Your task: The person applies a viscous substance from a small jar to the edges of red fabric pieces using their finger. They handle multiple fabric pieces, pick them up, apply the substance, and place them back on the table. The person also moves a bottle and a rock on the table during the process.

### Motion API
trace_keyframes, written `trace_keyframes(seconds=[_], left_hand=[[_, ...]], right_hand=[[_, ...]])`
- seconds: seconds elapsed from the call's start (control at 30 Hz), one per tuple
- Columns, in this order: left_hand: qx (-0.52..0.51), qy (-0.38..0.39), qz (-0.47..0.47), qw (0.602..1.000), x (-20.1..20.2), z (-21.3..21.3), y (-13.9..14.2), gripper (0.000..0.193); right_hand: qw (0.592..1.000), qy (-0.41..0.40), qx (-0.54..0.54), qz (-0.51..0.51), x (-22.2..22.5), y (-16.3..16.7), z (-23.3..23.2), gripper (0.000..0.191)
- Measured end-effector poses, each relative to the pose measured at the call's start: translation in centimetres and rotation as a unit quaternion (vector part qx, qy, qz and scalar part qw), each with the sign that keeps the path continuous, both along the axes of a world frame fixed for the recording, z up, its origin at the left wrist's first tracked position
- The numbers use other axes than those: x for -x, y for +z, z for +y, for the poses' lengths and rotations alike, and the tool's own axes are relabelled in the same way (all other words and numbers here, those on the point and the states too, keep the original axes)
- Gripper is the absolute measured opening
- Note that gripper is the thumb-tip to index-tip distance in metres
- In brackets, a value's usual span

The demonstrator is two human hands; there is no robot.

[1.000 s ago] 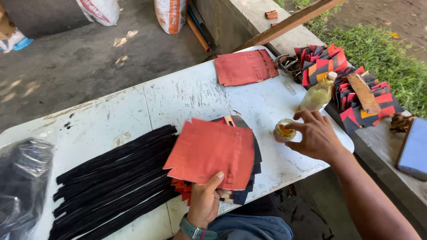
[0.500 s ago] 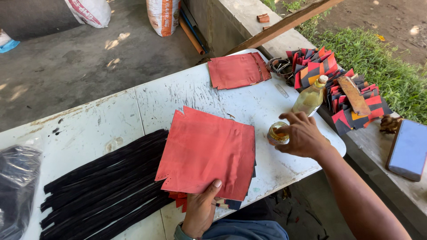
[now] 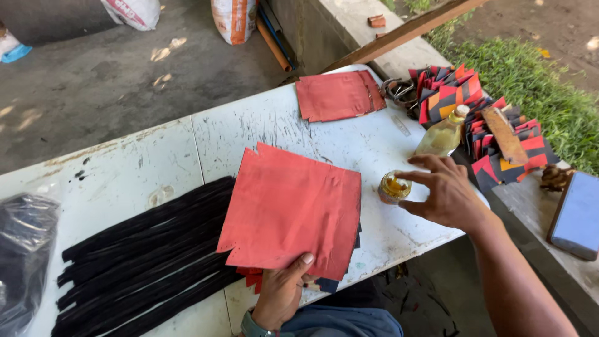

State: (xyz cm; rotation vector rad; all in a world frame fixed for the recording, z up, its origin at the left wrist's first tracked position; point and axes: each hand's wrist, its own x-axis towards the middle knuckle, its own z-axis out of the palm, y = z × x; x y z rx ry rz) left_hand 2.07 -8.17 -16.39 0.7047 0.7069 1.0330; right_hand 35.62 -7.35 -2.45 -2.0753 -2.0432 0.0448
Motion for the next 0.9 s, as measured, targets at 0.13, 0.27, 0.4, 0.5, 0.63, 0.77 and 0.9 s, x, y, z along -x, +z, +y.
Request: trace_keyframes(seconds=[0.13, 0.27, 0.4, 0.5, 0.63, 0.77, 0.9], left_hand=[[-0.010, 0.007, -0.001, 1.000, -0.2, -0.1, -0.1, 0.040], [-0.020, 0.007, 0.025, 0.999, -0.6, 0.0, 0.2, 0.037], [-0.080, -0.001, -0.011, 0.997, -0.4, 0.5, 0.8, 0.036], [-0.232, 0.030, 0.109, 0.966, 0.0, 0.4, 1.3, 0.028], [-0.224, 0.048, 0.160, 0.960, 0.0, -0.2, 2.1, 0.030], [-0.236, 0.049, 0.145, 0.960, -0.1, -0.5, 3.0, 0.030], [-0.221, 0.034, 0.189, 0.956, 0.3, -0.9, 3.4, 0.029]], right_hand=[[0.999, 0.026, -0.024, -0.017, -0.1, -0.9, -2.3, 0.060], [1.000, 0.004, 0.015, -0.017, -0.1, -0.7, -2.5, 0.055], [0.975, 0.095, -0.034, 0.199, 0.4, 0.8, -4.1, 0.049], [0.860, 0.200, -0.047, 0.467, 1.5, 1.3, -5.7, 0.078], [0.888, 0.213, -0.052, 0.404, 3.0, 1.0, -5.0, 0.086], [0.908, 0.202, -0.058, 0.363, 3.6, 1.4, -3.9, 0.087], [0.938, 0.171, -0.065, 0.293, 4.2, 1.9, -3.4, 0.089]])
